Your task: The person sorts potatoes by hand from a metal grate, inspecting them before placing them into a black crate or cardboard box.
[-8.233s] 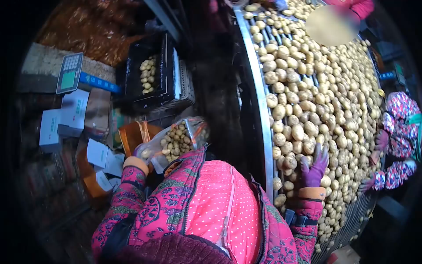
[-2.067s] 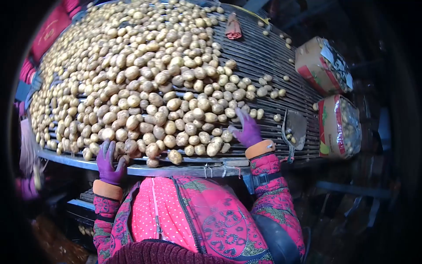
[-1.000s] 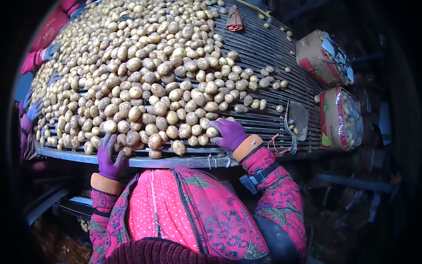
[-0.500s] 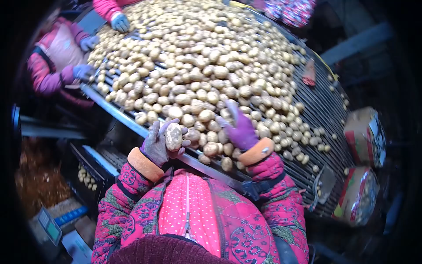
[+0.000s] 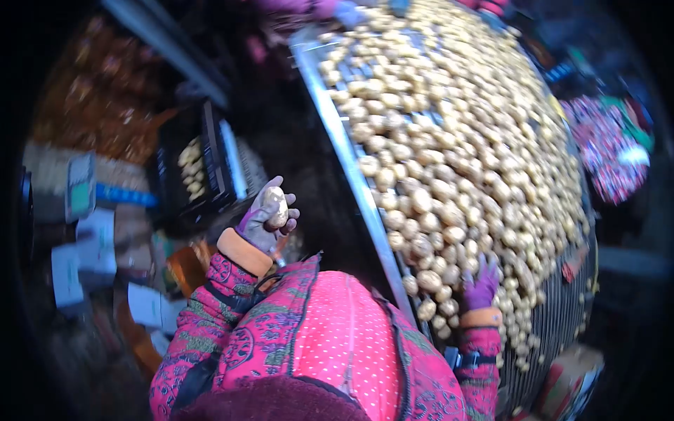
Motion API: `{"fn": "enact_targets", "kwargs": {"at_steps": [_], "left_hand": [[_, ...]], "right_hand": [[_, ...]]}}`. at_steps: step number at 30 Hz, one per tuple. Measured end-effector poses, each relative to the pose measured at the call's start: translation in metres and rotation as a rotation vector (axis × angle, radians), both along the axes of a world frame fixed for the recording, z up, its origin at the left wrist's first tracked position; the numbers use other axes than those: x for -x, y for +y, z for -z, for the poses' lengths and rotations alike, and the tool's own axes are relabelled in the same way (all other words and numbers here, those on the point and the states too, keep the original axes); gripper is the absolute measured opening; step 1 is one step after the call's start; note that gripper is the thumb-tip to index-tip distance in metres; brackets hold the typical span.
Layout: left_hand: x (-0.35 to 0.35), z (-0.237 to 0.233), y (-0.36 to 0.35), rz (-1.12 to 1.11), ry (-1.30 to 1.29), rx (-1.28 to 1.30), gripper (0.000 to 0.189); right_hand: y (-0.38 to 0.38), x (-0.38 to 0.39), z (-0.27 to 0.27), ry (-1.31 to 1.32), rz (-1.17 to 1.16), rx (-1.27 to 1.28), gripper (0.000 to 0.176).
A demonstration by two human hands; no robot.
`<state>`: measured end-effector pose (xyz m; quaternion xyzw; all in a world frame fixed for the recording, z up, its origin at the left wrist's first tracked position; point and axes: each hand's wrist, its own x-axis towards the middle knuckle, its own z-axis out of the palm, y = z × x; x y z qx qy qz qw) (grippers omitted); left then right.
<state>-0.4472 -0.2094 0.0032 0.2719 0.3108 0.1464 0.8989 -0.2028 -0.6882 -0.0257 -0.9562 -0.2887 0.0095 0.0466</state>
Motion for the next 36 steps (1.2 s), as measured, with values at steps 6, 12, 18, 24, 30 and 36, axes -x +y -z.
{"fn": "enact_targets", "kwargs": {"at_steps": [6,12,18,24,30,36], "left_hand": [[0.199,0.116,0.031,-0.335,0.235,-0.137,0.069],[0.396,0.207,0.046,-0.469,1.071,-0.396,0.036],[0.393,0.246,0.143,-0.498,1.204,-0.516,0.058],[0.065,0.155,0.112,-0.099,0.403,-1.12,0.059],[-0.151,0.01,-0.008,0.247,-0.237,-2.031,0.056],[-0.199,0.023,-0.05,0.66,-0.078,-2.132,0.064]], "right_hand": [[0.009,0.001,-0.012,0.088,0.029,-0.006,0.055],[-0.016,-0.016,0.016,0.035,-0.029,-0.034,0.059],[0.025,0.011,-0.013,0.081,0.153,0.02,0.076],[0.032,0.025,-0.047,0.309,0.222,0.107,0.092],[0.015,0.005,-0.068,0.18,0.087,-0.057,0.064],[0.043,-0.065,-0.088,-0.156,0.017,0.076,0.059]]}}
